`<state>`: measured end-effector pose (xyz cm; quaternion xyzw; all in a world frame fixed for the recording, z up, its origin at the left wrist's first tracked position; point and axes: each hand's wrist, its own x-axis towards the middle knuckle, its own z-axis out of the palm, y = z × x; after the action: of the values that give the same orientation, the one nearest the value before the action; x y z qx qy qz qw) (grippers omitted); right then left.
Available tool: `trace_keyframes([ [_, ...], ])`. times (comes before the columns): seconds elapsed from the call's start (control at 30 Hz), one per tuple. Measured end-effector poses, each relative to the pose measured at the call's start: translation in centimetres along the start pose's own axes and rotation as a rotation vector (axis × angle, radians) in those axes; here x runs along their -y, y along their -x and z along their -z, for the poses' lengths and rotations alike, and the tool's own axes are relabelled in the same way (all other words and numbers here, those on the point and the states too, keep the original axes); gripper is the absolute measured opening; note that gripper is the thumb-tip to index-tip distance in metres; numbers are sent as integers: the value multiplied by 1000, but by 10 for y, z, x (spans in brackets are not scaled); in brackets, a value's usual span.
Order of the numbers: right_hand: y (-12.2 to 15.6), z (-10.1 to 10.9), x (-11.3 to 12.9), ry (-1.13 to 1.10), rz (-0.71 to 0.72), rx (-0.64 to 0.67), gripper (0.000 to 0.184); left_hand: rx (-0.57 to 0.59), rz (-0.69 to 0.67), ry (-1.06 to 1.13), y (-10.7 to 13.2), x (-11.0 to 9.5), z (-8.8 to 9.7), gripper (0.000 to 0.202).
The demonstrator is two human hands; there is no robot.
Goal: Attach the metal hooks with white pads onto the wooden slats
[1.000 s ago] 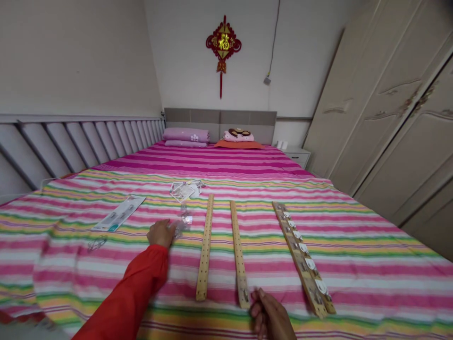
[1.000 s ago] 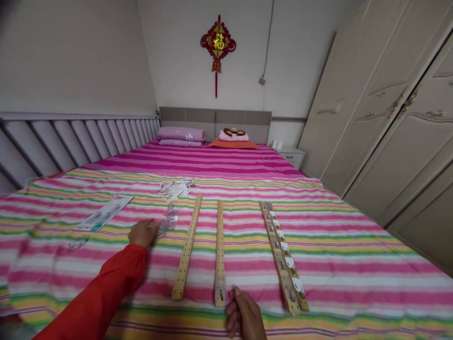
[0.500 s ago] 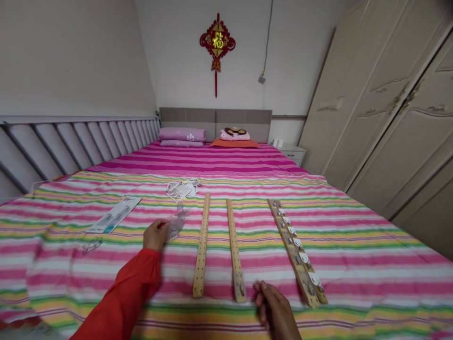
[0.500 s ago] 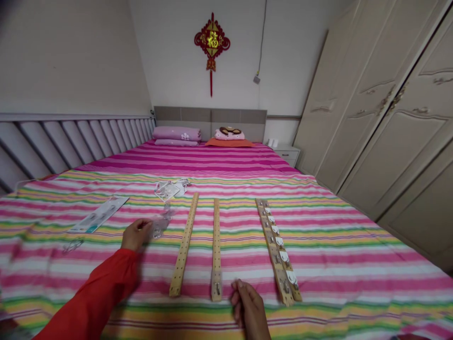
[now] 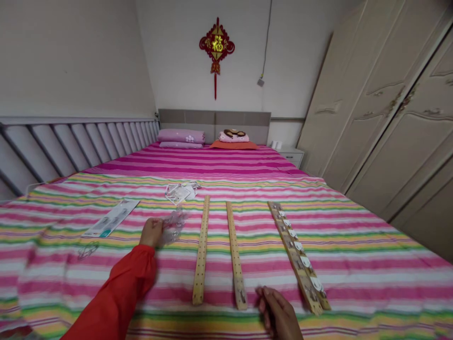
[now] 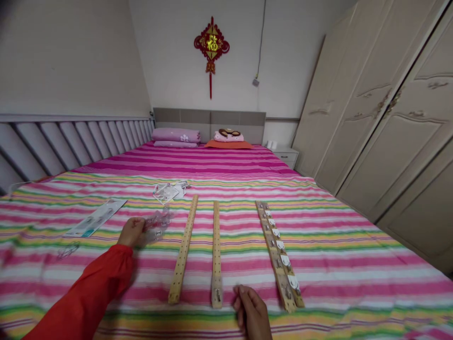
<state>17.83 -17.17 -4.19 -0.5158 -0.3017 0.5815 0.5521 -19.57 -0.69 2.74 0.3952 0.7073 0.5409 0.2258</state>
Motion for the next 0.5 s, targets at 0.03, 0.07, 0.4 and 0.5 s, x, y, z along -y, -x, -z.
trace_keyframes([
  [0.03, 0, 0, 0, 5, -2, 4, 44, 21, 10, 20, -1, 1, 0, 17],
  [0.07, 0, -1, 0, 11, -5, 8, 43, 48, 22, 52, -2, 2, -1, 19],
  [0.4, 0, 3, -3, 22, -19, 20, 40, 144, 75, 244, 0, 0, -3, 33],
  [0.5, 1, 2, -1, 14, -5, 15, 40, 186, 54, 214, 4, -5, -1, 40],
])
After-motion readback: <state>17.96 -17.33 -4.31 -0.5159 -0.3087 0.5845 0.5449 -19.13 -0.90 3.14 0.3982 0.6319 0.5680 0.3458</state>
